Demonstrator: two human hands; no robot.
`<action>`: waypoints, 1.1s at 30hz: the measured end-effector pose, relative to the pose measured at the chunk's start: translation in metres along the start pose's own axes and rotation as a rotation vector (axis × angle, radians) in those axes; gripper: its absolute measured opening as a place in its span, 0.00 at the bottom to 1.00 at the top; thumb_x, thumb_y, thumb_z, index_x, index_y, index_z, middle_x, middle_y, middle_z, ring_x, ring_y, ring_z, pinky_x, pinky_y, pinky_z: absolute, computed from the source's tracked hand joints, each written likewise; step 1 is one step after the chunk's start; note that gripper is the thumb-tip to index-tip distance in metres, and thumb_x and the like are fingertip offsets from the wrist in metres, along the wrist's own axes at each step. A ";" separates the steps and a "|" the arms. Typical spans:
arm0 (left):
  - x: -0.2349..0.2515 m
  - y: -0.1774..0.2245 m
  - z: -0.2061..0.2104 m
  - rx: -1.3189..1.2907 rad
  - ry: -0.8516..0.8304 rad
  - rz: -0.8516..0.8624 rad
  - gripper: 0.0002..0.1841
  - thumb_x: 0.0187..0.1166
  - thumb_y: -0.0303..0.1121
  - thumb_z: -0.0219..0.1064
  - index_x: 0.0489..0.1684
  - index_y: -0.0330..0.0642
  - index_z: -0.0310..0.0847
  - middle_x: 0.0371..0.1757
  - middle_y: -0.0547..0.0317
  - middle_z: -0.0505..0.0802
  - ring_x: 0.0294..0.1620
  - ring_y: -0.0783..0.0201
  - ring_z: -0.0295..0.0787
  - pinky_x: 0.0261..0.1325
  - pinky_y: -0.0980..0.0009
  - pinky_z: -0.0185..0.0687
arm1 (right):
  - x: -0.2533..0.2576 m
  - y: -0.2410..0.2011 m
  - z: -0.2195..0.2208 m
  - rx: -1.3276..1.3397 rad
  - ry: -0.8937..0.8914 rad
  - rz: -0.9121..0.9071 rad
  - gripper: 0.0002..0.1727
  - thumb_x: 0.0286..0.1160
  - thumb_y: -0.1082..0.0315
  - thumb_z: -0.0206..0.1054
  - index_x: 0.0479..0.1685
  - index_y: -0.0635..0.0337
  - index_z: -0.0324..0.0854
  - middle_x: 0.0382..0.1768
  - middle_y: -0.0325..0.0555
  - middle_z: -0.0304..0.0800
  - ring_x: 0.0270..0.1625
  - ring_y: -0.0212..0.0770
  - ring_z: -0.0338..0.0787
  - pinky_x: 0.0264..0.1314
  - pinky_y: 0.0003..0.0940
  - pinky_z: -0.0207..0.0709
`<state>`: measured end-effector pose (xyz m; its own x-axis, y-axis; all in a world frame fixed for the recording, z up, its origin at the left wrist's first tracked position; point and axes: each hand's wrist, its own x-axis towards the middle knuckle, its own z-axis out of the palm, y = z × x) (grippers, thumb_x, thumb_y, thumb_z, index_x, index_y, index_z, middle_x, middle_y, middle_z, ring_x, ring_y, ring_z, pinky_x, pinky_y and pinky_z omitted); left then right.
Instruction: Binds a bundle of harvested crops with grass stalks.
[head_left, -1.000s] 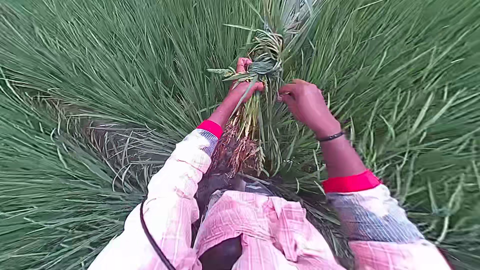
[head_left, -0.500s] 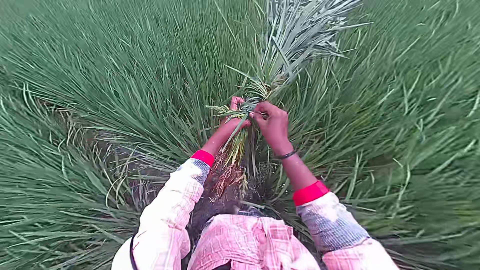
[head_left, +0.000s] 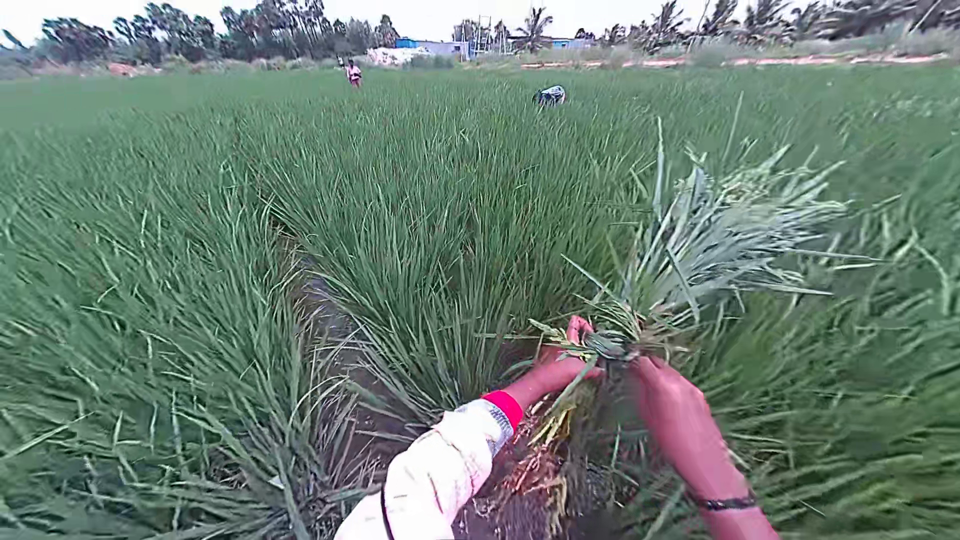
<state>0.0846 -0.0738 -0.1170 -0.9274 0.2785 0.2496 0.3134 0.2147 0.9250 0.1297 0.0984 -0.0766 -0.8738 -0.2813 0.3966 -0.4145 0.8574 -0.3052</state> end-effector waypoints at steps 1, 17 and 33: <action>-0.001 -0.002 -0.002 0.009 0.006 -0.008 0.37 0.63 0.22 0.76 0.75 0.19 0.62 0.72 0.26 0.77 0.75 0.48 0.75 0.78 0.55 0.69 | 0.000 0.003 -0.004 -0.037 -0.106 0.059 0.09 0.75 0.84 0.63 0.49 0.78 0.85 0.46 0.77 0.88 0.49 0.77 0.91 0.48 0.71 0.81; -0.010 -0.004 -0.009 0.024 0.075 0.004 0.36 0.59 0.18 0.75 0.71 0.21 0.62 0.66 0.29 0.81 0.68 0.47 0.80 0.70 0.52 0.76 | 0.007 -0.003 0.030 0.464 -0.073 -0.024 0.15 0.75 0.86 0.61 0.55 0.76 0.88 0.49 0.78 0.84 0.56 0.74 0.84 0.64 0.67 0.73; 0.001 0.025 0.001 0.146 -0.027 -0.153 0.38 0.69 0.22 0.74 0.81 0.28 0.59 0.74 0.29 0.79 0.75 0.43 0.78 0.75 0.48 0.72 | 0.020 0.003 0.046 0.023 0.419 -0.221 0.09 0.74 0.76 0.63 0.36 0.77 0.83 0.38 0.72 0.87 0.42 0.72 0.91 0.31 0.60 0.82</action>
<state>0.0921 -0.0673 -0.0940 -0.9613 0.2567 0.0999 0.1975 0.3892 0.8997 0.0990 0.0758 -0.1097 -0.5882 -0.2540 0.7678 -0.5887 0.7854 -0.1913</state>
